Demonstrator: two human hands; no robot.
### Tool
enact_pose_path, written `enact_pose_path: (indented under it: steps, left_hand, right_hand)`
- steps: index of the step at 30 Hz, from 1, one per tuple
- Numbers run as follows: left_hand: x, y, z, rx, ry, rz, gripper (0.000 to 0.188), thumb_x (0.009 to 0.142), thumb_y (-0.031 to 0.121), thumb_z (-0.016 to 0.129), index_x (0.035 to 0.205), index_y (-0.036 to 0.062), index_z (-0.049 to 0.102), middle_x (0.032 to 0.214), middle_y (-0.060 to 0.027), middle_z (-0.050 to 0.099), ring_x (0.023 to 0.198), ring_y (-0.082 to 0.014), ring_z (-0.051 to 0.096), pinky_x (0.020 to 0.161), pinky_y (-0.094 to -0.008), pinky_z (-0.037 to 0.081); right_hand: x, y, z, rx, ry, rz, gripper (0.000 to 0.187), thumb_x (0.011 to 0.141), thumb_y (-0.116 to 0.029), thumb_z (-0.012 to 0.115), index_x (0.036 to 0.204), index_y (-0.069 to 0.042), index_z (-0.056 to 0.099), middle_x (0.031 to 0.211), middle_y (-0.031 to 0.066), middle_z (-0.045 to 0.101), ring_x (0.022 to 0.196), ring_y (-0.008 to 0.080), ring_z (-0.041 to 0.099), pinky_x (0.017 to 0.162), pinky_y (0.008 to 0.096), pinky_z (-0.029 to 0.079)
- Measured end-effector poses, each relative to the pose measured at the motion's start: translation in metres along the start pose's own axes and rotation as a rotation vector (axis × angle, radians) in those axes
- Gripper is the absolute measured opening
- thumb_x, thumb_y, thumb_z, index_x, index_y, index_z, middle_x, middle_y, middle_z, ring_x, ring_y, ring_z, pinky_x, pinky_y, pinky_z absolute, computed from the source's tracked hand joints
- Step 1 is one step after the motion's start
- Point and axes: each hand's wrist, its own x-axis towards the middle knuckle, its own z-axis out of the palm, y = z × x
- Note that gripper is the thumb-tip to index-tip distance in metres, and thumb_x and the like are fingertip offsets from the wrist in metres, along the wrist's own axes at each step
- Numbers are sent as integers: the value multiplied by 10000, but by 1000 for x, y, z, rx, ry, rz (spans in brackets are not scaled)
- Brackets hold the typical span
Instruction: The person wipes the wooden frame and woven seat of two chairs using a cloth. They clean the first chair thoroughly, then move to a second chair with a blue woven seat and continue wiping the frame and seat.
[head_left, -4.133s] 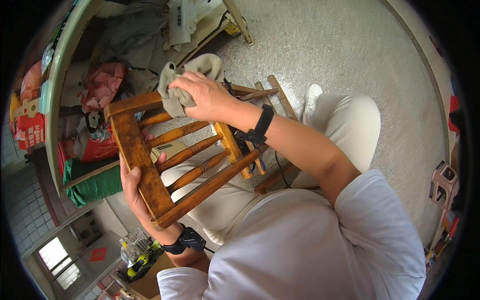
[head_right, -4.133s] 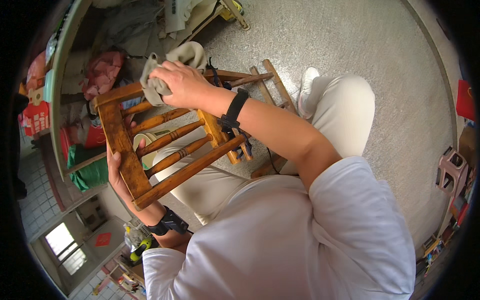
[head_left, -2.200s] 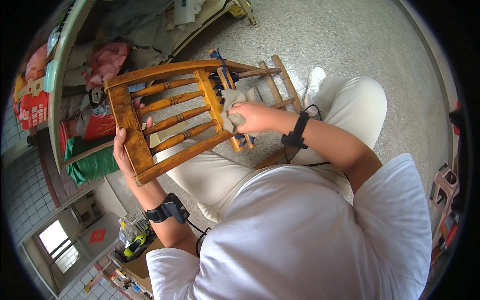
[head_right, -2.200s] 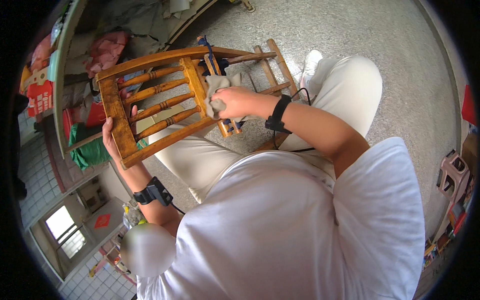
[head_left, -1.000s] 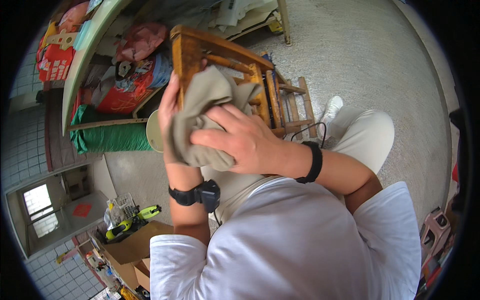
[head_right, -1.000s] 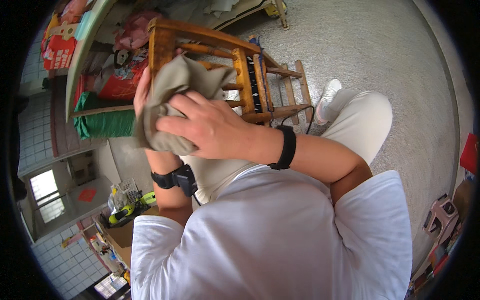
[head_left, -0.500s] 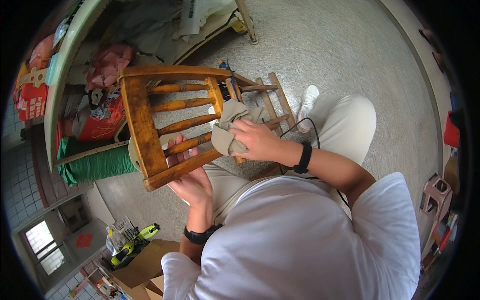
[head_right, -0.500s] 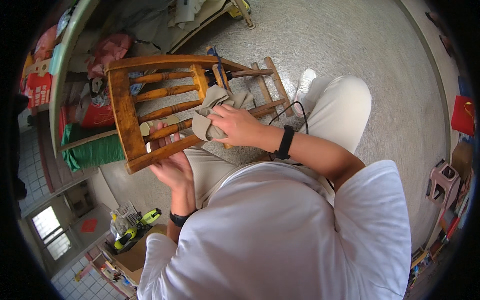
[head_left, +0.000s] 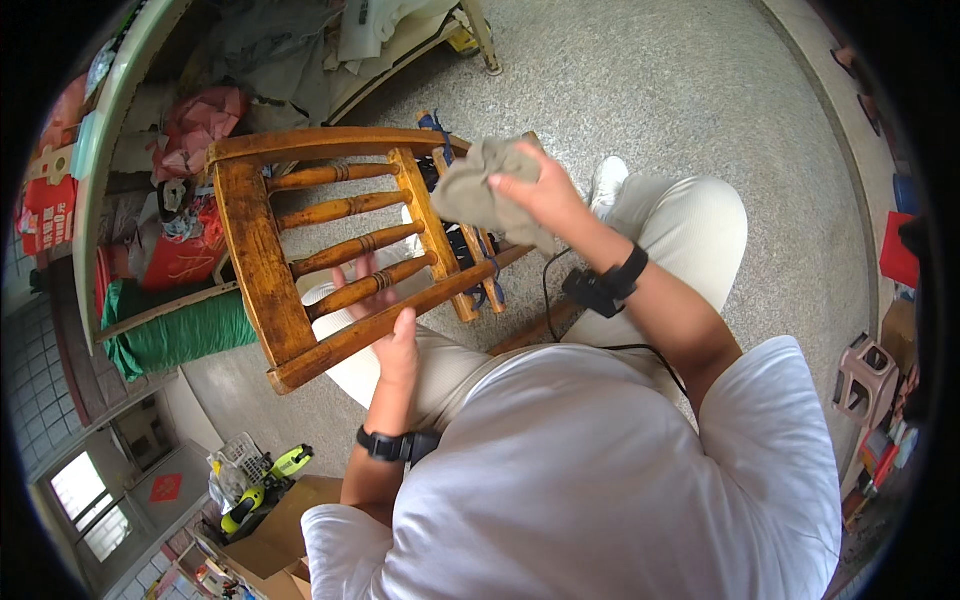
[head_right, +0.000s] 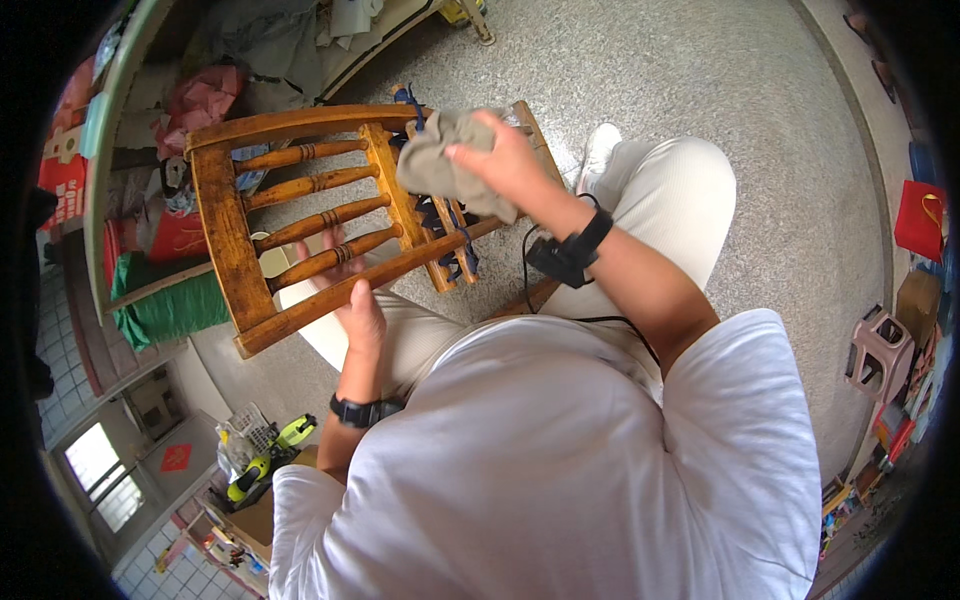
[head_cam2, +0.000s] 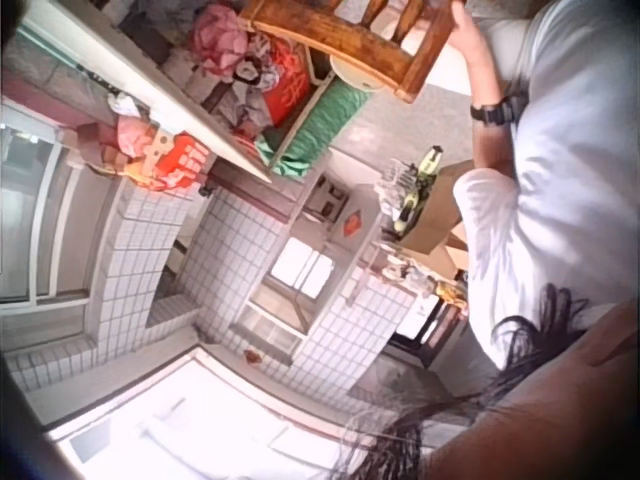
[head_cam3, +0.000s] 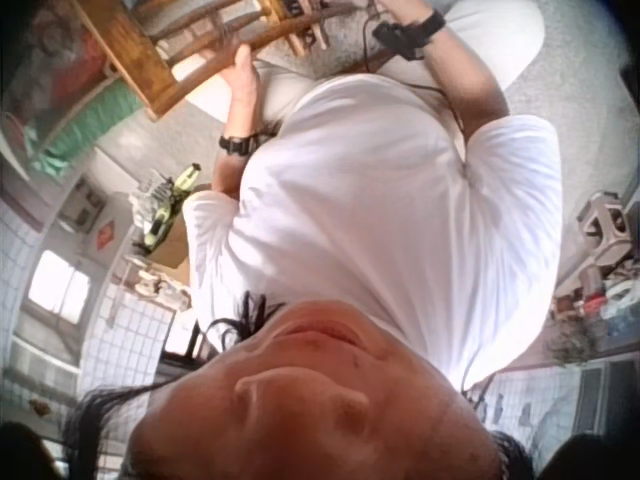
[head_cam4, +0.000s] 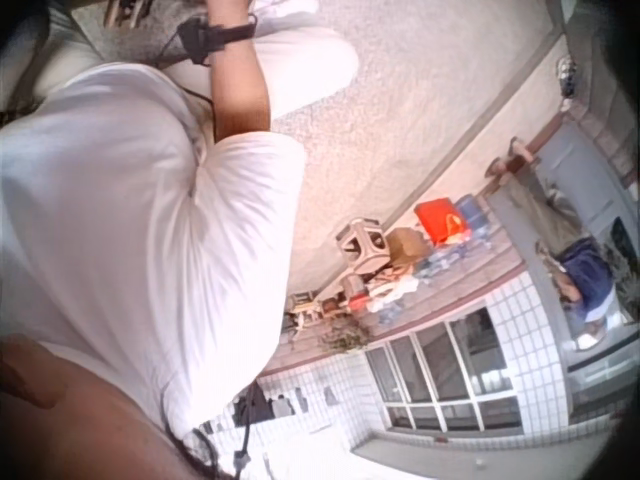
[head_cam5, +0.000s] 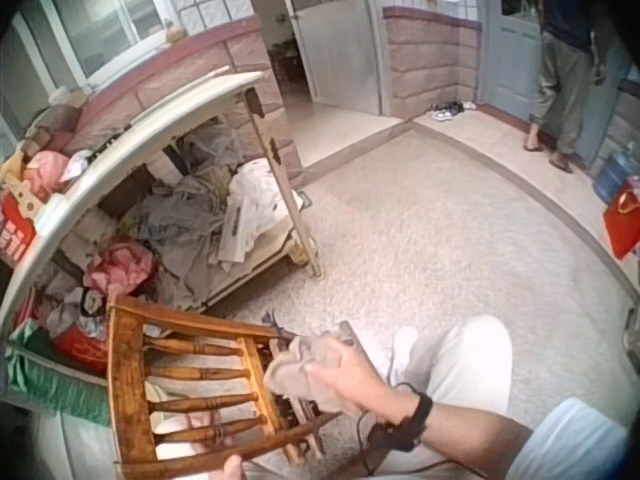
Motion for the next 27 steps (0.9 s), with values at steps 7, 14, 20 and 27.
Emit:
enact_pose_path:
  steps: [7,14,20,27]
  left_hand:
    - [16,-28,27,-153,3,92,1118,721,327,808,1534,213,49,1523,-148,237,1384,-350,310,1112,-540,325]
    - [117,-4,20,-234,364,40,322,940,221,454,1166,-2,500,1129,-149,621,1041,-217,584,860,-376,454]
    - [189,-19,-34,-315,449,-119,436,958,323,472,1245,-4,434,1222,-192,546,1122,-273,549,972,-445,431]
    - [197,-41,-26,-408,472,-229,390,961,336,479,1232,57,453,1223,-117,549,1140,-242,517,948,-448,415]
  right_hand:
    - [26,-1,-29,171,137,-93,314,849,-212,724,1080,-33,608,940,28,659,838,116,613,756,285,509]
    - [29,-8,-46,227,172,-48,279,856,-182,707,1073,-33,616,971,36,666,844,118,618,758,291,508]
    - [46,13,-36,78,146,43,364,831,-234,725,1108,-29,609,967,71,671,855,168,641,764,311,523]
    - [53,33,82,-518,-14,-285,568,842,-278,706,1329,-88,482,1288,191,507,1156,299,539,940,453,483]
